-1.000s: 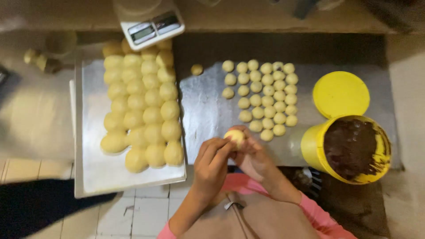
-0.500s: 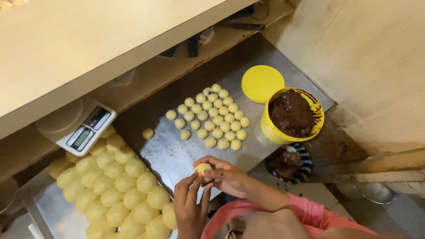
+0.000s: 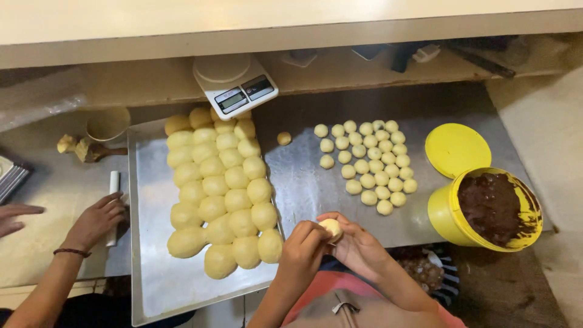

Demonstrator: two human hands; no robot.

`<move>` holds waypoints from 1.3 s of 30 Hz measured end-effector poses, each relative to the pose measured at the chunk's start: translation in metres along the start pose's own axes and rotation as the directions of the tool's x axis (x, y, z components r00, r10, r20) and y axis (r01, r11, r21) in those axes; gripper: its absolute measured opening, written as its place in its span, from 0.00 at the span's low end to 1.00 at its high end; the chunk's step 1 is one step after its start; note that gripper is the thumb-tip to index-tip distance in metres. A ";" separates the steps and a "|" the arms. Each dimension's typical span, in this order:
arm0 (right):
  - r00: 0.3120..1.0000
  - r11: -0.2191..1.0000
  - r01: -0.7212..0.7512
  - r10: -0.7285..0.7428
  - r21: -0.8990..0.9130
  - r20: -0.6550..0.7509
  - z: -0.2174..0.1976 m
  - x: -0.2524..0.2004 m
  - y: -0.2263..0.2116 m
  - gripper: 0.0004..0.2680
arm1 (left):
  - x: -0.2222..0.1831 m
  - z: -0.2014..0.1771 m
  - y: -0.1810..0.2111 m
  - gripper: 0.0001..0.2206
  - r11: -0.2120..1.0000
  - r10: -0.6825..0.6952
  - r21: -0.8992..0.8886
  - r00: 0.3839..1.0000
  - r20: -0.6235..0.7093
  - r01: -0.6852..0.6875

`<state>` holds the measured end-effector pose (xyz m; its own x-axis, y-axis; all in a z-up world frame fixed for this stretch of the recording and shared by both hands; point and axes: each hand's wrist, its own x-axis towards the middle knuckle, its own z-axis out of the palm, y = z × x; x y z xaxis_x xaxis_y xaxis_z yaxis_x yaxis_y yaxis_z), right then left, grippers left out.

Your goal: Fill small dough balls with a dark paste using a spoon and then seal the paste container.

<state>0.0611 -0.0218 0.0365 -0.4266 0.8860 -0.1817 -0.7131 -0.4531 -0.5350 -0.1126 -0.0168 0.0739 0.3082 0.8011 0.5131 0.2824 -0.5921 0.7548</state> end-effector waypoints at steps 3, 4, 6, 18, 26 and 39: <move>0.998 0.997 -0.031 0.028 -0.066 -0.049 0.010 0.002 0.002 0.15 | -0.002 -0.007 0.009 0.06 0.996 -0.078 -0.049 0.996 -0.053 0.075; 0.998 0.997 -0.022 0.018 -0.068 -0.053 0.008 0.006 0.006 0.15 | -0.005 -0.009 0.008 0.06 0.996 -0.071 -0.054 0.996 -0.048 0.068; 0.996 0.999 -0.020 0.016 -0.047 -0.086 0.001 0.006 0.010 0.14 | -0.004 -0.007 0.007 0.12 0.991 -0.127 -0.063 0.987 -0.096 0.122; 0.993 0.991 0.121 -0.120 0.065 -0.015 0.017 -0.003 0.018 0.13 | -0.010 -0.001 -0.025 0.08 0.993 -0.118 -0.005 0.992 0.049 0.118; 0.995 0.994 0.084 -0.080 0.067 -0.061 0.017 -0.002 0.017 0.11 | -0.012 -0.004 -0.020 0.07 0.986 -0.166 -0.012 0.986 0.017 0.166; 0.994 0.994 0.107 -0.107 0.001 0.007 0.027 0.004 0.016 0.10 | -0.017 -0.012 -0.020 0.09 0.971 -0.231 -0.067 0.972 -0.043 0.228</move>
<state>0.0330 -0.0280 0.0492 -0.3522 0.9285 -0.1176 -0.7552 -0.3561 -0.5504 -0.1339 -0.0172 0.0549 0.1952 0.9194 0.3416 0.2838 -0.3863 0.8776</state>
